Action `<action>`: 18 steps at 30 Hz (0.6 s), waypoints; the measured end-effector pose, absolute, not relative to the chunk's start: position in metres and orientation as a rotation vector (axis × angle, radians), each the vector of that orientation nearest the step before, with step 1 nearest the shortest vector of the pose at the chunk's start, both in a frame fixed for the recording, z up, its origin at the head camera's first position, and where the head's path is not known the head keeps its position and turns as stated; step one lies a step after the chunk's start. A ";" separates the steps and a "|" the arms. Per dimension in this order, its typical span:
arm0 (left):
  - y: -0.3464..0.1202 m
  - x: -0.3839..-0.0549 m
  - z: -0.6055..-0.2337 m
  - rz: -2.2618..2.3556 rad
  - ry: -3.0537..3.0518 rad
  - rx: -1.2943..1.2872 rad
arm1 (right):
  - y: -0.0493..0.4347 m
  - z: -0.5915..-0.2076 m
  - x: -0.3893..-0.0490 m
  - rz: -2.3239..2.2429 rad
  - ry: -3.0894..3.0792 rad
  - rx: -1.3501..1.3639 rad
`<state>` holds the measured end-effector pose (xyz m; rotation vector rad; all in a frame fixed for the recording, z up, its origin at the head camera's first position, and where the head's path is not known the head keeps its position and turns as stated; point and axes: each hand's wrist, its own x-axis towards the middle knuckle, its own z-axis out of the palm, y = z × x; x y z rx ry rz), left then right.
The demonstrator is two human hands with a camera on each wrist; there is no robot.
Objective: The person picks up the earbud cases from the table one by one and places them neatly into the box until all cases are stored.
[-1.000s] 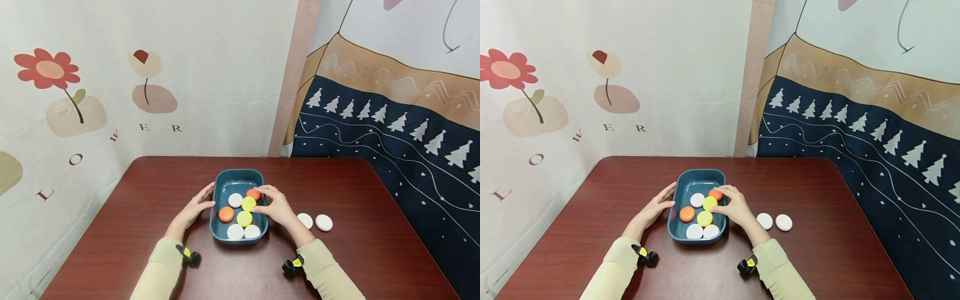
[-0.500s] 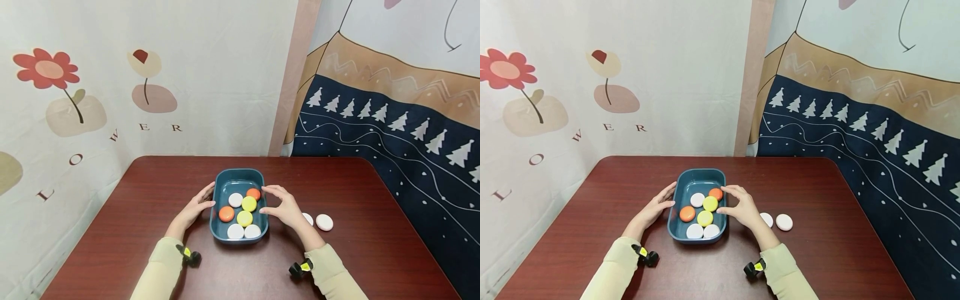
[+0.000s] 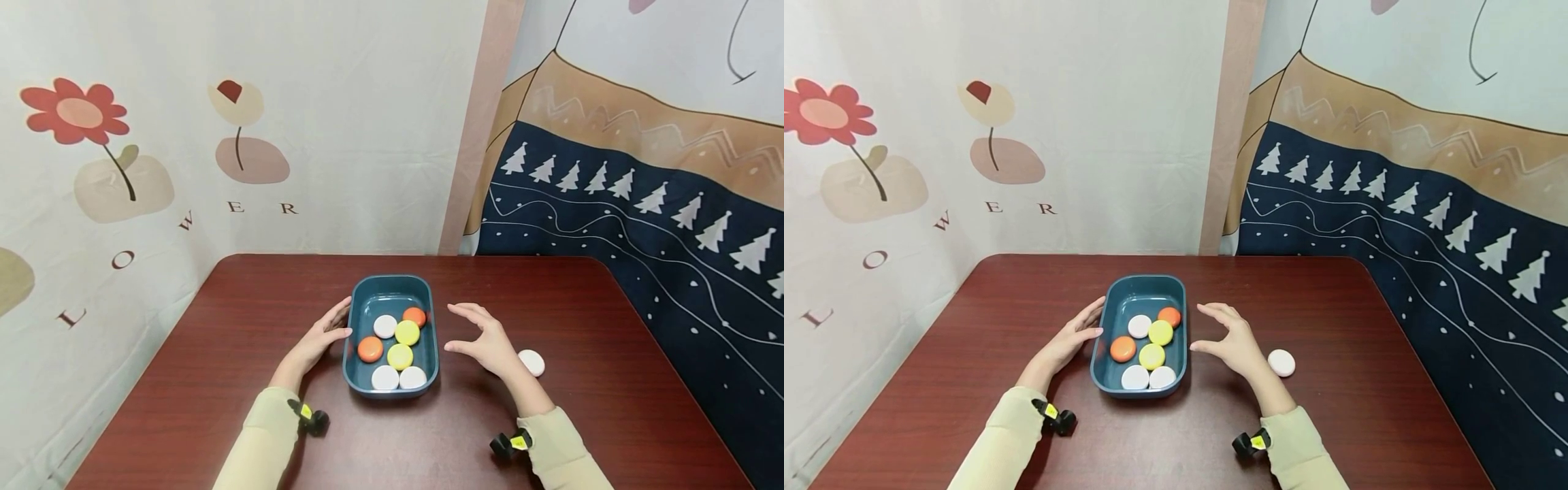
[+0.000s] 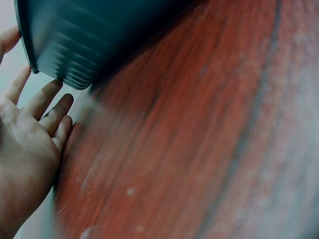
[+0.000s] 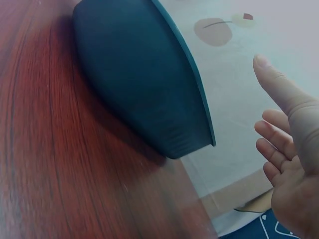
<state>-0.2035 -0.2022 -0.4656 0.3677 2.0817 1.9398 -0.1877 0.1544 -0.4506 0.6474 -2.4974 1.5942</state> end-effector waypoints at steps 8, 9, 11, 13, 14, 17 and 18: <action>-0.201 -0.203 -0.464 1.940 2.076 0.347 | 0.173 -0.455 -0.184 1.582 -2.447 0.657; -0.201 -0.203 -0.464 1.941 2.075 0.346 | 0.176 -0.455 -0.183 1.576 -2.449 0.653; -0.201 -0.203 -0.464 1.940 2.074 0.345 | 0.180 -0.455 -0.181 1.568 -2.458 0.642; -0.201 -0.203 -0.464 1.939 2.074 0.343 | 0.184 -0.455 -0.179 1.571 -2.471 0.631; -0.202 -0.203 -0.464 1.938 2.075 0.343 | 0.186 -0.455 -0.178 1.572 -2.475 0.631; -0.202 -0.203 -0.464 1.937 2.078 0.347 | 0.192 -0.457 -0.176 1.604 -2.481 0.626; -0.202 -0.203 -0.464 1.938 2.078 0.348 | 0.194 -0.457 -0.176 1.604 -2.487 0.625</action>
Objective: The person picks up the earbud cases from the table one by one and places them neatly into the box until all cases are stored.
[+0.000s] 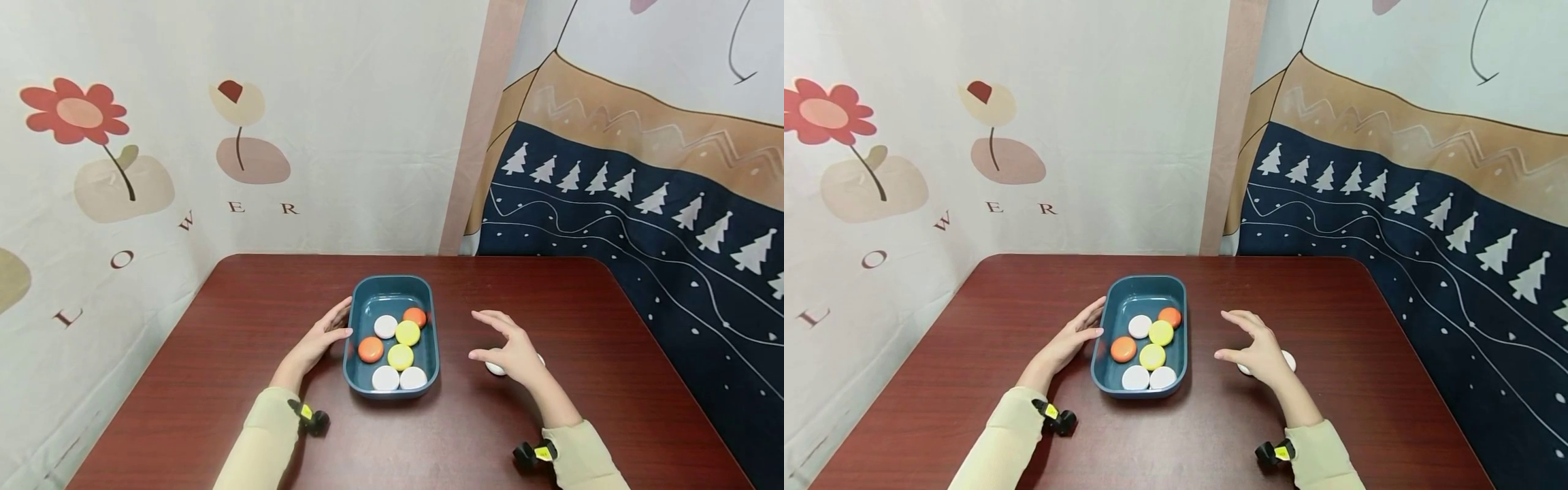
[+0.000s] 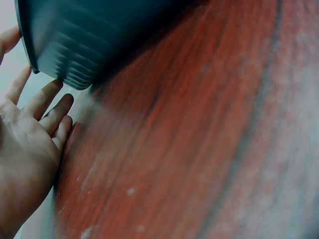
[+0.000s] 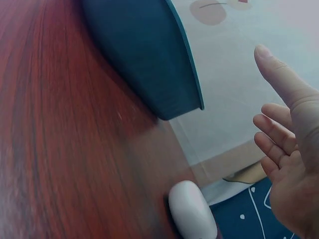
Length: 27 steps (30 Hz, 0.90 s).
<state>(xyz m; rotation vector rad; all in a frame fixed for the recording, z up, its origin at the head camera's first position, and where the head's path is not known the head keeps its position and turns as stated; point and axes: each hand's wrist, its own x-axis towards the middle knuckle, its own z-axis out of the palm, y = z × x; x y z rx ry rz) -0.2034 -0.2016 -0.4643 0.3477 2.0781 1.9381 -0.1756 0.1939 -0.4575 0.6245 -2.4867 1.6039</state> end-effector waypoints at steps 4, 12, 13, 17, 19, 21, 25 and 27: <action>-0.202 -0.203 -0.464 1.941 2.079 0.349 | 0.200 -0.461 -0.175 1.588 -2.508 0.628; -0.202 -0.203 -0.463 1.936 2.078 0.350 | 0.204 -0.447 -0.162 1.468 -2.559 0.646; -0.202 -0.203 -0.463 1.939 2.077 0.353 | 0.205 -0.444 -0.160 1.443 -2.560 0.662; -0.202 -0.203 -0.464 1.946 2.074 0.352 | 0.212 -0.445 -0.158 1.393 -2.553 0.710; -0.202 -0.203 -0.464 1.947 2.073 0.354 | 0.218 -0.457 -0.163 1.403 -2.537 0.726; -0.202 -0.203 -0.464 1.947 2.070 0.356 | 0.224 -0.469 -0.168 1.437 -2.528 0.719; -0.202 -0.203 -0.464 1.944 2.072 0.353 | 0.233 -0.484 -0.173 1.468 -2.517 0.722; -0.202 -0.203 -0.464 1.943 2.072 0.350 | 0.236 -0.486 -0.173 1.469 -2.531 0.723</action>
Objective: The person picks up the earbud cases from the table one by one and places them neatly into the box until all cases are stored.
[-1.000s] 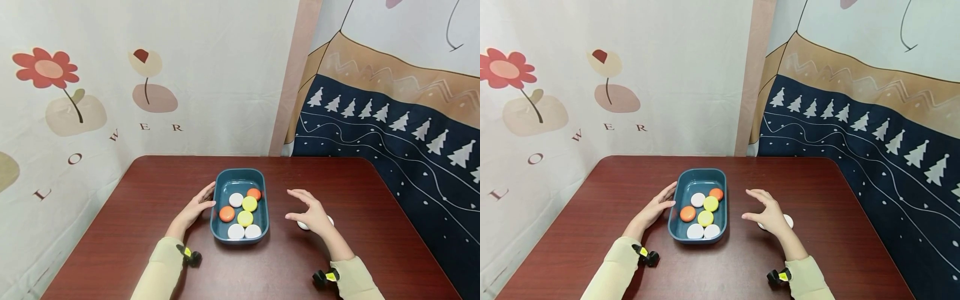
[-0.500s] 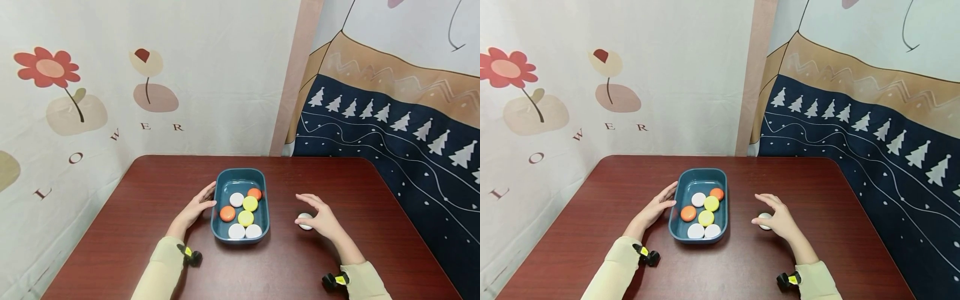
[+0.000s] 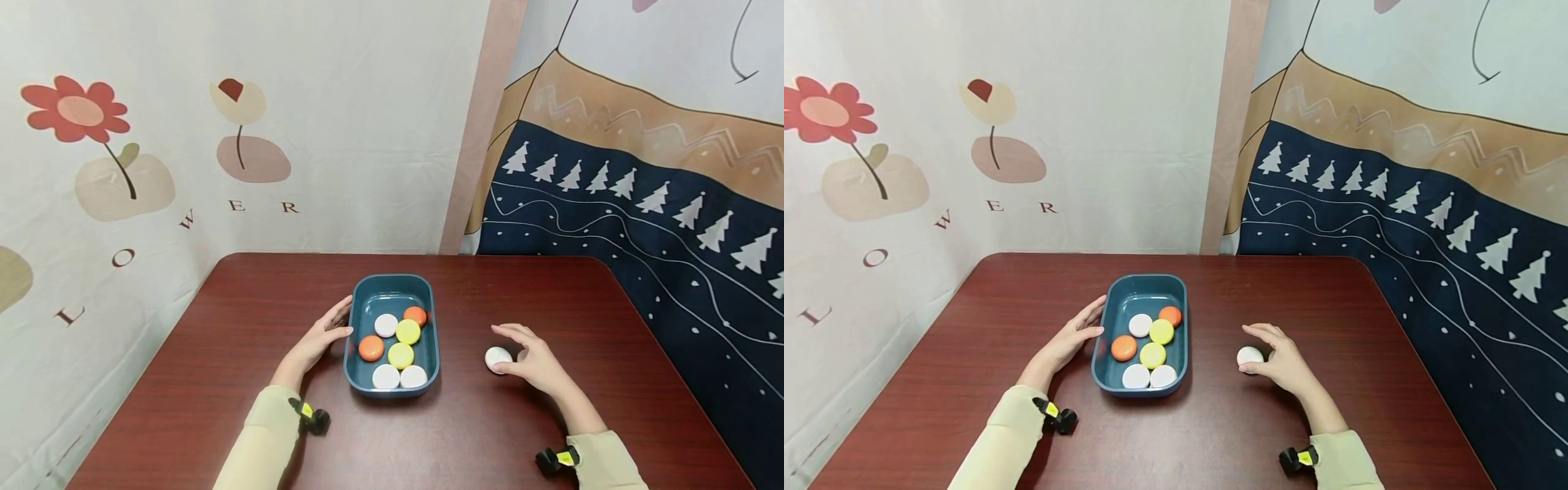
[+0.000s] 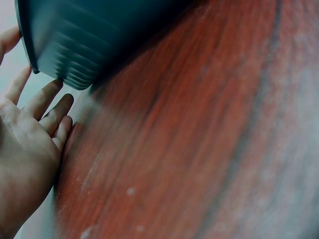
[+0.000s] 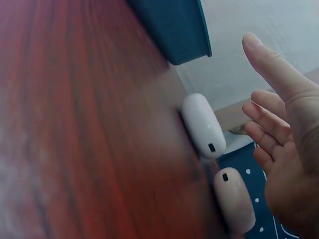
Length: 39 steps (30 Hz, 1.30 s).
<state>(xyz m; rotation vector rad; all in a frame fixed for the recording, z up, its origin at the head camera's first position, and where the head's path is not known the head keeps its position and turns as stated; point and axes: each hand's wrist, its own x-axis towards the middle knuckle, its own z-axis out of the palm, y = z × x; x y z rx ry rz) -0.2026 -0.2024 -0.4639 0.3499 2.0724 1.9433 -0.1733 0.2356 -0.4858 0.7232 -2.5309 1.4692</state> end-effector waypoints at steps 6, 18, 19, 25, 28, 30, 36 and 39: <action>-0.202 -0.204 -0.465 1.946 2.071 0.365 | 0.242 -0.488 -0.173 1.446 -2.577 0.728; -0.202 -0.202 -0.464 1.944 2.084 0.354 | 0.248 -0.494 -0.176 1.342 -2.652 0.749; -0.202 -0.202 -0.464 1.942 2.085 0.352 | 0.248 -0.494 -0.177 1.332 -2.651 0.757; -0.202 -0.202 -0.463 1.942 2.085 0.357 | 0.247 -0.496 -0.178 1.269 -2.636 0.787; -0.202 -0.201 -0.463 1.939 2.086 0.357 | 0.247 -0.496 -0.177 1.232 -2.636 0.801; -0.202 -0.202 -0.463 1.939 2.086 0.355 | 0.247 -0.495 -0.177 1.212 -2.644 0.804; -0.202 -0.202 -0.463 1.934 2.083 0.349 | 0.245 -0.494 -0.176 1.117 -2.695 0.792; -0.202 -0.202 -0.464 1.937 2.079 0.344 | 0.245 -0.494 -0.176 1.092 -2.722 0.788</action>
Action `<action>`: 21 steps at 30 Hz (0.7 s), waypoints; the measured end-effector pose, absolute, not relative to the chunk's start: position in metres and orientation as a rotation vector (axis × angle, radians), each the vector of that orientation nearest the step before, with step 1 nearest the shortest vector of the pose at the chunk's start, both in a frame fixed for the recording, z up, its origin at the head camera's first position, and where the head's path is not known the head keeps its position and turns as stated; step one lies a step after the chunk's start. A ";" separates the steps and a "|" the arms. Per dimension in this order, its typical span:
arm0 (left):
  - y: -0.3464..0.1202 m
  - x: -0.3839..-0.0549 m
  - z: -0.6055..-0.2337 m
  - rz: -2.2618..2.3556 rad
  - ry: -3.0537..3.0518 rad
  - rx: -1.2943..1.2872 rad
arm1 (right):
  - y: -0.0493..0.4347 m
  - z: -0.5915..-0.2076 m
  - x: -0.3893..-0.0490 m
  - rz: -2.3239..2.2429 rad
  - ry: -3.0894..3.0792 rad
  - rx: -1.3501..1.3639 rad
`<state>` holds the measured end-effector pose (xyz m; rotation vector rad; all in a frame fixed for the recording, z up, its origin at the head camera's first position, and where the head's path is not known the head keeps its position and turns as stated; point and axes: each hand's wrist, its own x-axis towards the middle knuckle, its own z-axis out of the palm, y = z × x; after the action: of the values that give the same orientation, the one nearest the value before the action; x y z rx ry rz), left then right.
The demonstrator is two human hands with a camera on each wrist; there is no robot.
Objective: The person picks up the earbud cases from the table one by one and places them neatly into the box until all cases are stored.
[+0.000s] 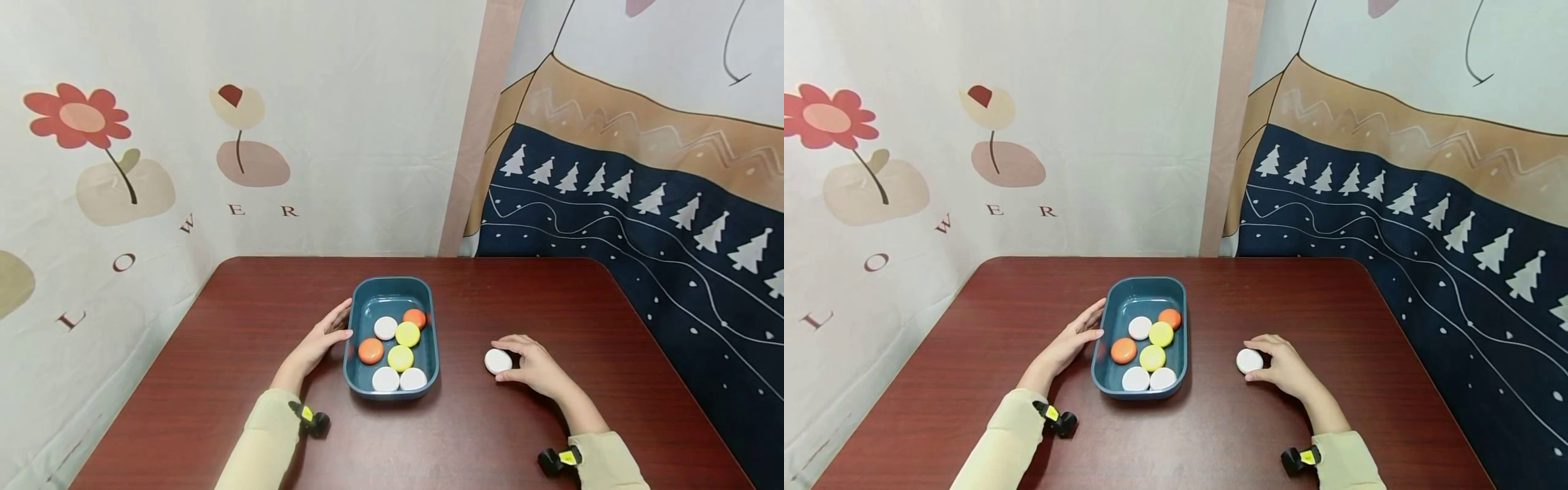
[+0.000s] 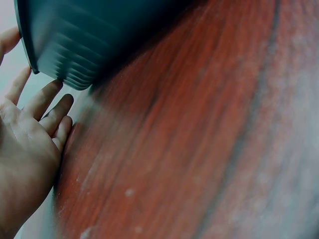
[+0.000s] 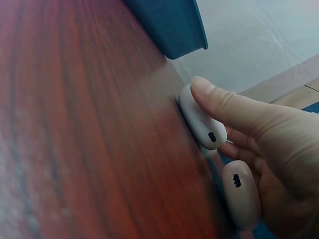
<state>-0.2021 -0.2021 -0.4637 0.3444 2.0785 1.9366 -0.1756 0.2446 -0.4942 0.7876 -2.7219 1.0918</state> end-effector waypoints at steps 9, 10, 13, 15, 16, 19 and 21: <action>-0.202 -0.203 -0.466 1.945 2.079 0.354 | 0.245 -0.495 -0.177 1.082 -2.731 0.794; -0.202 -0.204 -0.466 1.949 2.076 0.354 | 0.245 -0.495 -0.177 1.079 -2.725 0.797; -0.202 -0.204 -0.467 1.955 2.075 0.356 | 0.245 -0.495 -0.177 1.080 -2.701 0.804; -0.202 -0.203 -0.466 1.951 2.078 0.356 | 0.245 -0.495 -0.177 1.090 -2.683 0.805; -0.202 -0.203 -0.466 1.950 2.079 0.357 | 0.245 -0.495 -0.177 1.096 -2.675 0.805; -0.202 -0.202 -0.464 1.940 2.085 0.359 | 0.245 -0.496 -0.177 1.137 -2.648 0.804; -0.202 -0.202 -0.464 1.939 2.085 0.360 | 0.246 -0.497 -0.177 1.169 -2.632 0.805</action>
<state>-0.2017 -0.2021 -0.4641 0.3602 2.0855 1.9391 -0.1768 0.2458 -0.4965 0.8047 -2.6324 1.1689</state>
